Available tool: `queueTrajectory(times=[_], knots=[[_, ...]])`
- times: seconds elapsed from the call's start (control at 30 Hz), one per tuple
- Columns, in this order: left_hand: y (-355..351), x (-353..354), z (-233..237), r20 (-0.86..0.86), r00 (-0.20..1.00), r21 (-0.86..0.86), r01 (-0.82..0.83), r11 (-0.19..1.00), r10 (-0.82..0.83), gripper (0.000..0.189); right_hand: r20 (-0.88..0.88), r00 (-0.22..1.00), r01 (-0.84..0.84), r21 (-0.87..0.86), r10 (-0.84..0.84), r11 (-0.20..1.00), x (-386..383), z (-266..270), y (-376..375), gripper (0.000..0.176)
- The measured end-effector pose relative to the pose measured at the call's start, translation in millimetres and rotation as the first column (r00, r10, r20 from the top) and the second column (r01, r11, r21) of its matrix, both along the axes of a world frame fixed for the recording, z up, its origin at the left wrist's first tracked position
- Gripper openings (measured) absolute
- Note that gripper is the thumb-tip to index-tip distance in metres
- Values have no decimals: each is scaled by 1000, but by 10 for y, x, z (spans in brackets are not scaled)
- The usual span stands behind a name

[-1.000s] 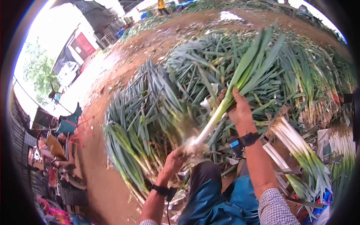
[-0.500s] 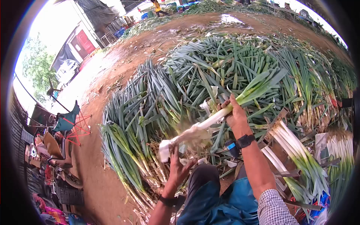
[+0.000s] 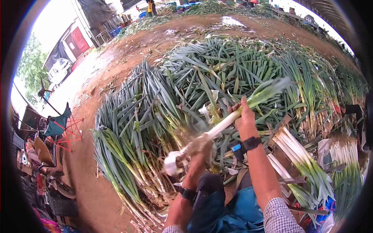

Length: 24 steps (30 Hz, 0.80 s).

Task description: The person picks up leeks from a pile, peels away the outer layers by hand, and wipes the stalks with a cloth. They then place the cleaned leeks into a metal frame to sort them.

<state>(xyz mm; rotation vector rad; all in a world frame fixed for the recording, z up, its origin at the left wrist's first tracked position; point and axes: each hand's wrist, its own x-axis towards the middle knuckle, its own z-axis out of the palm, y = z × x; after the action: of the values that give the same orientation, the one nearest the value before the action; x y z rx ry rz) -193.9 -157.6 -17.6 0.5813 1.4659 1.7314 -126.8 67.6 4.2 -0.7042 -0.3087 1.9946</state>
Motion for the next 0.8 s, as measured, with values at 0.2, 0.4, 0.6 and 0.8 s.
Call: queueTrajectory(times=[0.2,0.4,0.6,0.8], knots=[[-619,27,-300,347,937,-23,-40,999,46,28,94,988,113,94,-122,989,-103,157,815,31],[-1170,-568,-465,-48,998,-245,38,969,-51,30,224,928,244,245,-299,938,416,614,1616,32],[-1771,-1253,-820,-172,982,-332,-127,935,72,27,189,899,274,461,-395,844,1281,945,2387,28],[-401,-1143,101,-765,631,-241,-100,965,-125,49,146,906,293,460,-397,838,1283,887,1826,25]])
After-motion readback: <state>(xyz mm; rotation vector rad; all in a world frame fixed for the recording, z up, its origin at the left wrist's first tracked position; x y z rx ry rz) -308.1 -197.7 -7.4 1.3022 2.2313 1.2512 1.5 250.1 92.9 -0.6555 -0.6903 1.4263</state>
